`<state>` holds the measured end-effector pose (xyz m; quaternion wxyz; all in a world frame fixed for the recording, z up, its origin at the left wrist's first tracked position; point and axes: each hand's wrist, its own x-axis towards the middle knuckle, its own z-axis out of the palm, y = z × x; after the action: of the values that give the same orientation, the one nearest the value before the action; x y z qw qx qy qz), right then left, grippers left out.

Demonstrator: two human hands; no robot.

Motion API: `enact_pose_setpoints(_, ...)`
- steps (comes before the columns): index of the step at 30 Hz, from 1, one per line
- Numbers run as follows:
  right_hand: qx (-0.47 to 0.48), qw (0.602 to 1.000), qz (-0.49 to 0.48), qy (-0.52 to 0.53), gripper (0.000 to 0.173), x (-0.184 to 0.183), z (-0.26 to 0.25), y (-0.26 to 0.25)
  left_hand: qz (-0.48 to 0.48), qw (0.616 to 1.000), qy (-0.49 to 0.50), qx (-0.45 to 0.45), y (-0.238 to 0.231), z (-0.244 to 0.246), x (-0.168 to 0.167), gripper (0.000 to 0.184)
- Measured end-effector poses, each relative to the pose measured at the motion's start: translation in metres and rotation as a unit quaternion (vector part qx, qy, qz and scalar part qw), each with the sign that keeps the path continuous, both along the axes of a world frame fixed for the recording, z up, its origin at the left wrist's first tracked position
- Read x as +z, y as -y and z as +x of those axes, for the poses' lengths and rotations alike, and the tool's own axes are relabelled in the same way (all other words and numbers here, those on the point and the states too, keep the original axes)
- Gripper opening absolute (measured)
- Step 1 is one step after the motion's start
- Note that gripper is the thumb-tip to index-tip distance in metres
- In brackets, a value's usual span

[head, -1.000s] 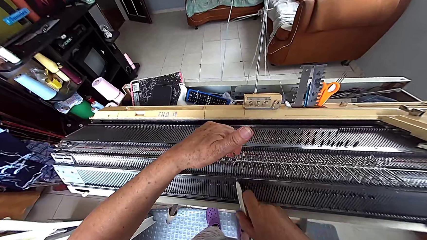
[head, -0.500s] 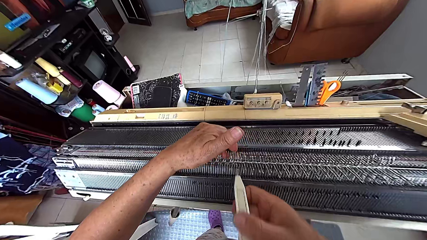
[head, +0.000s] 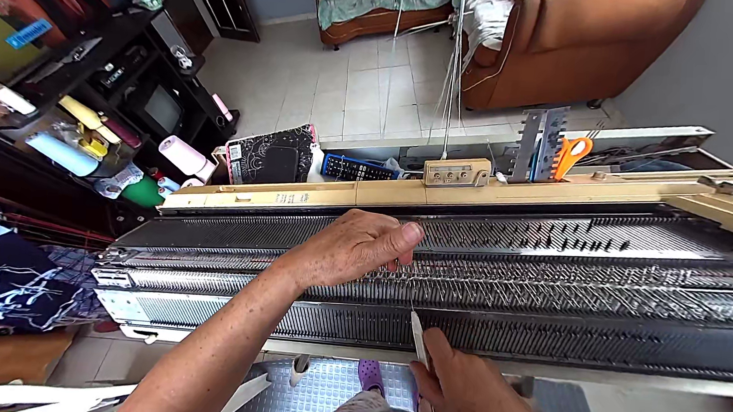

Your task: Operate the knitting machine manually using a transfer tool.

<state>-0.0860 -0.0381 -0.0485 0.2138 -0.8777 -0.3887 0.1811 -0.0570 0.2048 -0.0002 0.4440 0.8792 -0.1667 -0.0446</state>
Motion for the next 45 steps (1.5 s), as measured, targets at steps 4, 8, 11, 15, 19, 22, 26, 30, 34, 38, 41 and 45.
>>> enact_pose_setpoints(4,-0.006,0.991,0.05,0.124,0.02,-0.016,-0.002,-0.002,-0.006,1.0,0.003,-0.004,0.0,0.0,-0.001,0.077)
enact_pose_setpoints(8,-0.018,0.987,0.16,-0.023,0.021,-0.02,0.004,-0.001,-0.005,1.0,-0.004,-0.002,0.0,0.0,-0.001,0.077)
enact_pose_setpoints(11,-0.045,0.861,0.217,-0.457,0.013,0.009,0.019,-0.002,-0.019,1.0,-0.018,0.012,-0.001,-0.002,-0.001,0.076)
enact_pose_setpoints(15,-0.059,0.765,0.259,-0.586,0.008,0.041,0.016,-0.001,-0.013,0.999,-0.023,0.039,0.0,-0.004,0.0,0.073)
enact_pose_setpoints(19,0.015,0.907,0.178,-0.381,0.018,0.04,0.004,0.005,-0.004,0.999,-0.006,0.034,0.0,-0.005,-0.001,0.074)
enact_pose_setpoints(22,0.025,0.976,-0.041,-0.214,0.031,0.024,0.011,-0.005,-0.001,1.0,0.021,0.01,-0.001,-0.004,-0.002,0.074)
enact_pose_setpoints(26,0.002,0.997,0.014,0.075,0.02,-0.008,-0.003,-0.008,-0.003,0.999,0.042,0.002,-0.001,-0.004,-0.004,0.07)
enact_pose_setpoints(30,-0.003,0.99,0.06,0.127,0.02,-0.018,-0.005,-0.007,-0.014,0.999,0.036,0.003,-0.002,-0.005,-0.006,0.071)
enact_pose_setpoints(34,0.011,0.998,-0.042,0.035,0.021,0.006,-0.002,-0.006,-0.021,0.999,0.046,-0.007,-0.003,-0.005,-0.007,0.071)
enact_pose_setpoints(38,-0.009,0.988,0.033,0.153,0.018,-0.013,-0.005,-0.008,-0.025,0.999,0.045,-0.006,-0.002,-0.004,-0.006,0.073)
enact_pose_setpoints(41,-0.025,0.983,0.096,0.153,0.019,-0.024,-0.005,-0.01,-0.018,0.999,0.032,0.005,-0.001,-0.005,-0.004,0.075)
enact_pose_setpoints(45,-0.047,0.925,0.193,-0.325,0.017,0.002,0.01,-0.012,-0.023,0.999,0.022,0.031,-0.005,-0.009,-0.007,0.082)
